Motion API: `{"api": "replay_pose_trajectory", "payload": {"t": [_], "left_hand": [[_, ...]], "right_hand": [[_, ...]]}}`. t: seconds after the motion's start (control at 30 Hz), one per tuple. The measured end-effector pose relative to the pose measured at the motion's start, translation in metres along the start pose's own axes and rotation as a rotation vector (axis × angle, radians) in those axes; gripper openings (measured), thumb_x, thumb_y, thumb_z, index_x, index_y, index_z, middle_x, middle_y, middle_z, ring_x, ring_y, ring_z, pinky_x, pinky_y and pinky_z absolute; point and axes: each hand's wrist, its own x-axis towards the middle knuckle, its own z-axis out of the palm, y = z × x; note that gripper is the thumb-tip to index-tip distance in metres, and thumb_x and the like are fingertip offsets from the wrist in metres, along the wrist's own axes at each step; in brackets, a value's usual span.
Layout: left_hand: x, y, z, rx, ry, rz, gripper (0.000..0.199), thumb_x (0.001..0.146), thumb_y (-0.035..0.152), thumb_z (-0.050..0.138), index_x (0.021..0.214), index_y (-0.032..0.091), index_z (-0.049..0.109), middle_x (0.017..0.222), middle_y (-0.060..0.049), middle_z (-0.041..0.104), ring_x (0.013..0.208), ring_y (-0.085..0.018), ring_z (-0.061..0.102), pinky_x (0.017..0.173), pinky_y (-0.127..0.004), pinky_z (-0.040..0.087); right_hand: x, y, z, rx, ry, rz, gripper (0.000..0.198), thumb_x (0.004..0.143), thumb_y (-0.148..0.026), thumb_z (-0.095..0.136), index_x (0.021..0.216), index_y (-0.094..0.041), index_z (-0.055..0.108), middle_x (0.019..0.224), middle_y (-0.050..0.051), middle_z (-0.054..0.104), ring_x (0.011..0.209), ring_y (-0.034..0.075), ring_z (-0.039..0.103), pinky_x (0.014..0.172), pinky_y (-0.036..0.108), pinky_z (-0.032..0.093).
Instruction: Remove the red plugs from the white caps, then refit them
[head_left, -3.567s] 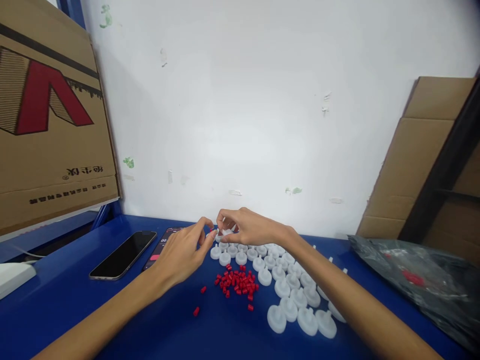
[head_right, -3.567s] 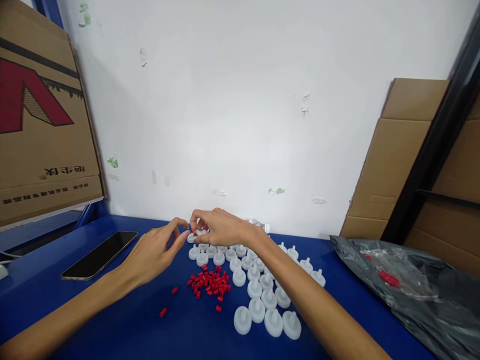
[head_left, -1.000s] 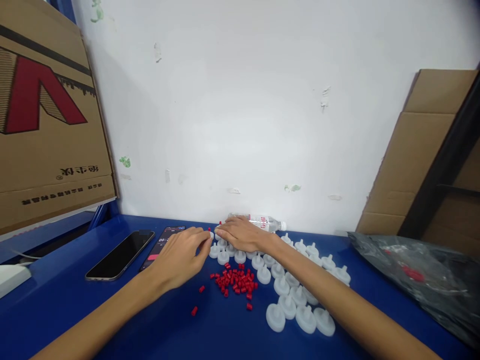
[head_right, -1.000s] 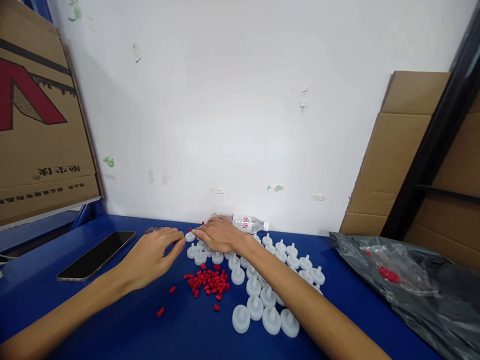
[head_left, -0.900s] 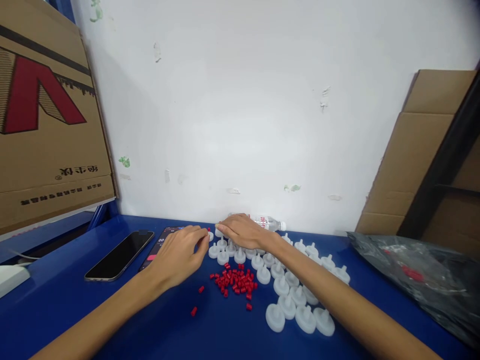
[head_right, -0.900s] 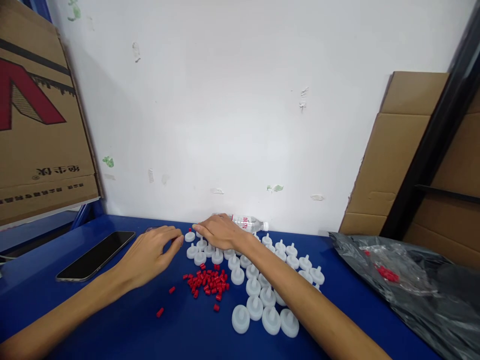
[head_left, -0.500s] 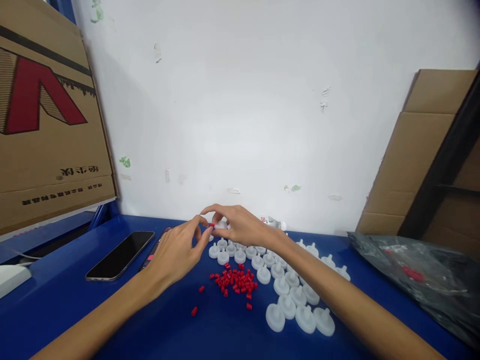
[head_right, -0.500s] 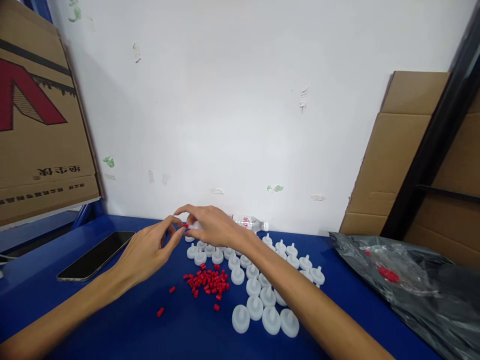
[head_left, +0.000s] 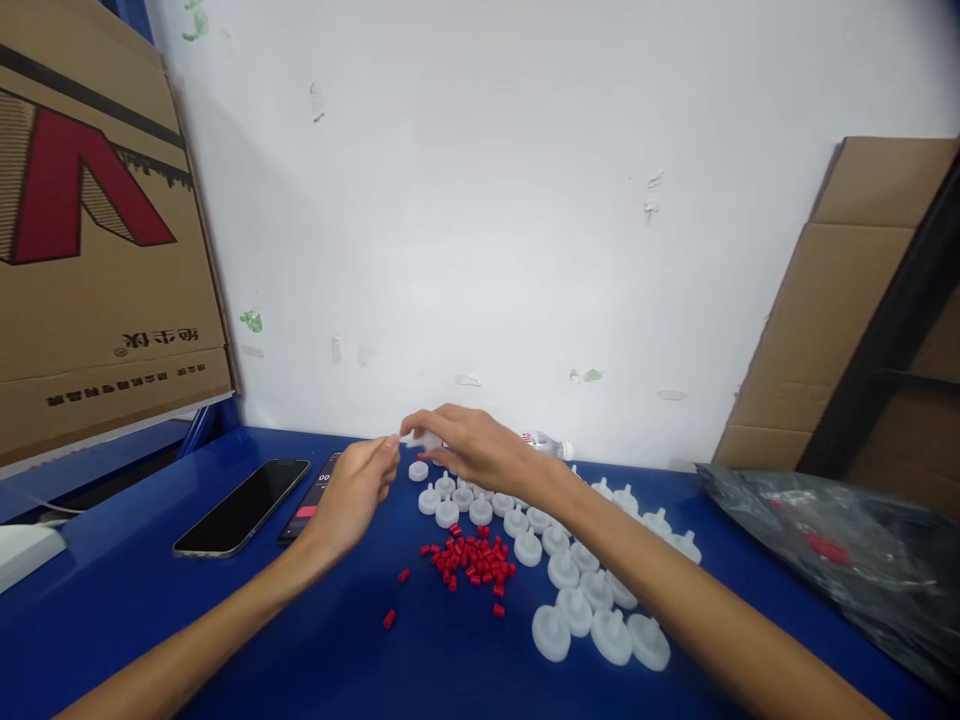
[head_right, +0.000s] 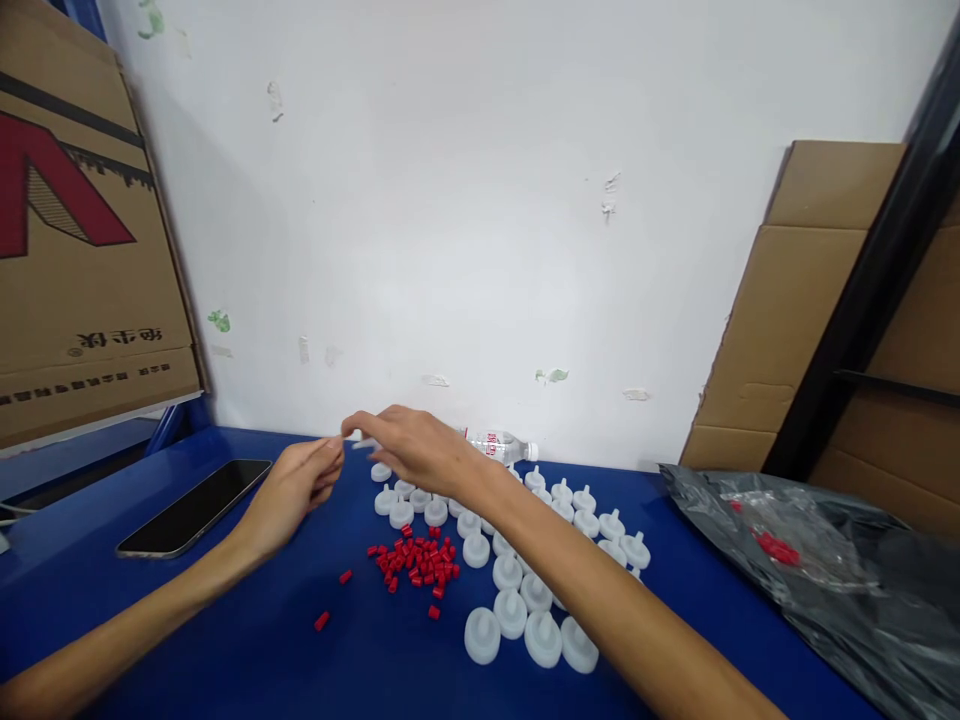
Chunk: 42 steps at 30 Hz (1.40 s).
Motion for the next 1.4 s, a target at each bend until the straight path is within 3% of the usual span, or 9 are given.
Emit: {"api": "replay_pose_trajectory", "payload": {"t": [0.07,0.17,0.23,0.33,0.53,0.63,0.83,1.27,1.4], "left_hand": [[0.002,-0.001,-0.002,-0.046,-0.011,-0.013,0.04,0.103,0.044,0.011,0.068,0.026,0.018,0.057,0.007,0.018,0.045,-0.013,0.023,0.045,-0.026,0.025],[0.001,0.001,-0.006,-0.054,-0.047,0.02,0.043,0.103,0.046,0.022,0.065,0.024,0.024,0.058,0.006,0.025,0.05,-0.013,0.028,0.049,-0.026,0.026],[-0.004,0.004,-0.003,0.002,-0.129,0.099,0.041,0.101,0.042,0.035,0.065,0.022,0.035,0.059,0.005,0.036,0.055,-0.014,0.035,0.055,-0.028,0.027],[-0.015,0.009,0.005,0.145,-0.314,0.272,0.021,0.093,0.027,0.047,0.073,0.02,0.051,0.072,0.001,0.056,0.066,-0.017,0.048,0.064,-0.03,0.032],[-0.028,0.011,0.012,0.31,-0.48,0.349,0.012,0.092,0.026,0.051,0.092,0.024,0.062,0.098,-0.002,0.064,0.083,-0.021,0.06,0.073,-0.033,0.039],[-0.025,0.009,0.011,0.336,-0.46,0.349,0.015,0.094,0.028,0.05,0.094,0.024,0.065,0.098,-0.002,0.065,0.081,-0.021,0.062,0.072,-0.033,0.04],[-0.015,0.004,0.009,0.387,-0.293,0.287,0.025,0.097,0.022,0.042,0.084,0.022,0.064,0.085,-0.002,0.064,0.074,-0.02,0.061,0.065,-0.032,0.038],[-0.005,0.002,0.0,0.418,-0.118,0.185,0.023,0.095,0.021,0.045,0.08,0.021,0.061,0.075,0.0,0.066,0.066,-0.019,0.059,0.061,-0.03,0.032],[-0.004,0.002,-0.001,0.428,-0.099,0.171,0.023,0.095,0.021,0.044,0.079,0.021,0.061,0.074,0.0,0.066,0.067,-0.019,0.06,0.061,-0.03,0.032]], "right_hand": [[-0.004,0.014,-0.001,-0.105,0.052,0.042,0.022,0.099,-0.015,0.056,0.12,-0.024,0.056,0.115,0.007,0.068,0.11,0.02,0.061,0.09,0.034,0.046],[-0.011,0.037,0.001,-0.153,0.091,0.133,0.012,0.099,-0.02,0.057,0.111,-0.021,0.059,0.107,0.007,0.068,0.096,0.02,0.063,0.082,0.033,0.047],[-0.014,0.047,0.007,-0.168,0.084,0.162,0.014,0.102,-0.023,0.053,0.115,-0.02,0.059,0.11,0.008,0.067,0.095,0.02,0.064,0.082,0.033,0.048],[-0.014,0.051,0.02,-0.194,0.024,0.163,0.025,0.105,-0.018,0.044,0.124,-0.021,0.06,0.118,0.009,0.065,0.098,0.02,0.065,0.081,0.031,0.048],[-0.013,0.042,0.035,-0.252,-0.082,0.152,0.032,0.106,-0.021,0.037,0.129,-0.019,0.061,0.118,0.01,0.067,0.093,0.021,0.067,0.076,0.032,0.046],[-0.013,0.04,0.035,-0.267,-0.114,0.134,0.033,0.108,-0.026,0.034,0.117,-0.017,0.065,0.109,0.01,0.071,0.096,0.023,0.066,0.082,0.034,0.045],[-0.014,0.043,0.038,-0.273,-0.173,0.104,0.038,0.108,-0.03,0.035,0.092,-0.018,0.067,0.092,0.009,0.072,0.091,0.022,0.065,0.089,0.035,0.041],[-0.014,0.04,0.033,-0.301,-0.197,0.152,0.044,0.11,-0.037,0.028,0.105,-0.019,0.068,0.096,0.009,0.072,0.093,0.023,0.064,0.087,0.035,0.041],[-0.006,0.046,0.029,-0.329,-0.198,0.167,0.052,0.11,-0.041,0.023,0.106,-0.018,0.07,0.103,0.012,0.073,0.105,0.026,0.063,0.096,0.04,0.039]]}}
